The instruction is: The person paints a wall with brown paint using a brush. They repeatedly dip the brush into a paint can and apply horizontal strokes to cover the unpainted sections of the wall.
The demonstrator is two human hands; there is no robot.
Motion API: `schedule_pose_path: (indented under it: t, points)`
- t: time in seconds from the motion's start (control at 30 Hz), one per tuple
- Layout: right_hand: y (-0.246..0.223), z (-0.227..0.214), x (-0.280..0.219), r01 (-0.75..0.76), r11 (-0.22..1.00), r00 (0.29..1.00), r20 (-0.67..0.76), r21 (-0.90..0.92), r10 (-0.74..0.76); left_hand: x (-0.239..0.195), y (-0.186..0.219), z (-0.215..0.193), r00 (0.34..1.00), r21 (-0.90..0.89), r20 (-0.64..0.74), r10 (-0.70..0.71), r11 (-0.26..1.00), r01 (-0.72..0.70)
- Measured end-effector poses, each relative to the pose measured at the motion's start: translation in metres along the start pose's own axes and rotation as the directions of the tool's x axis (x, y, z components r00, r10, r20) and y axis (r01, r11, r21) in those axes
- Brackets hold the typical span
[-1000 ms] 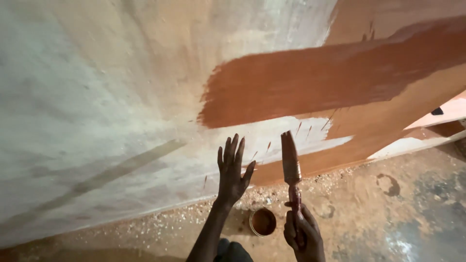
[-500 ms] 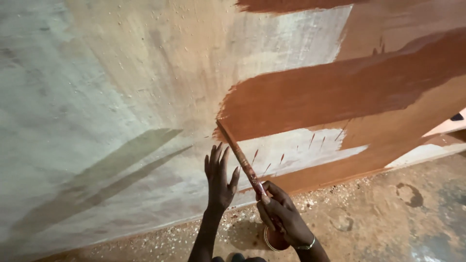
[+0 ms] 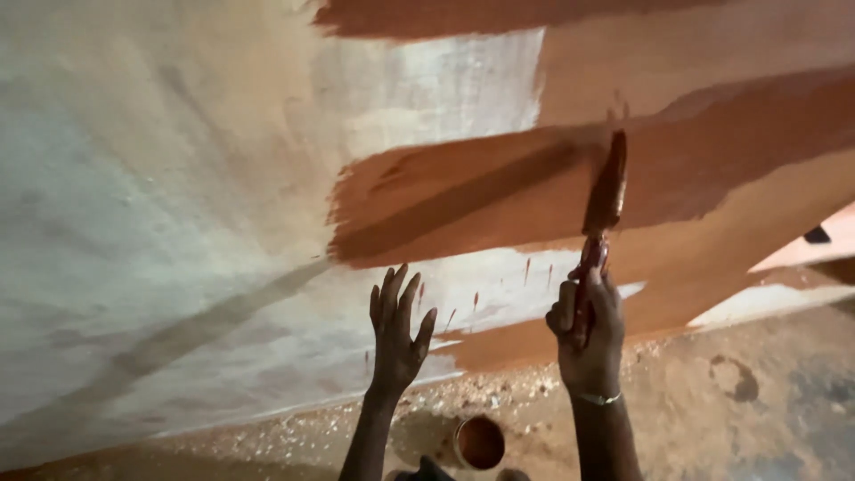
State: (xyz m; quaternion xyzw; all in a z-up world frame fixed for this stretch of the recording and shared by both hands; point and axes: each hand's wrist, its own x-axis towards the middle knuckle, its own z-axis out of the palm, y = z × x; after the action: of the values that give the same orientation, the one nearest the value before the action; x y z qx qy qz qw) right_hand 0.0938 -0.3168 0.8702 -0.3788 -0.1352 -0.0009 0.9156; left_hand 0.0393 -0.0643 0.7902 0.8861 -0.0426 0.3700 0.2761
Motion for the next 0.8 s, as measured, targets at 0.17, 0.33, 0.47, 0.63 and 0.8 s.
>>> schedule_pose_path:
  t: [0.17, 0.33, 0.47, 0.63, 0.8]
  points:
    - [0.011, 0.034, 0.013, -0.311, 0.946, 0.942, 0.106, -0.093, 0.320, 0.015, 0.016, 0.029, 0.999, 0.038, -0.037, 0.029, 0.999, -0.028]
    - [0.035, 0.054, 0.007, -0.470, 0.834, 0.699, 0.456, -0.288, 0.551, 0.029, 0.026, 0.043, 0.998, 0.070, -0.035, 0.052, 0.996, -0.050]
    - [0.027, 0.041, 0.021, -0.496, 0.811, 0.639, 0.503, -0.309, 0.582, 0.031, 0.032, 0.033, 0.999, 0.134, -0.048, -0.011, 0.991, 0.017]
    - [-0.010, 0.013, 0.024, -0.262, 0.963, 0.955, 0.126, -0.057, 0.267, 0.035, 0.025, 0.005, 0.998, 0.164, -0.052, 0.039, 0.986, -0.030]
    - [-0.012, 0.030, 0.000, -0.139, 0.990, 0.986, 0.084, -0.034, 0.142, 0.045, 0.012, -0.023, 0.992, 0.180, -0.046, 0.115, 0.978, -0.106]
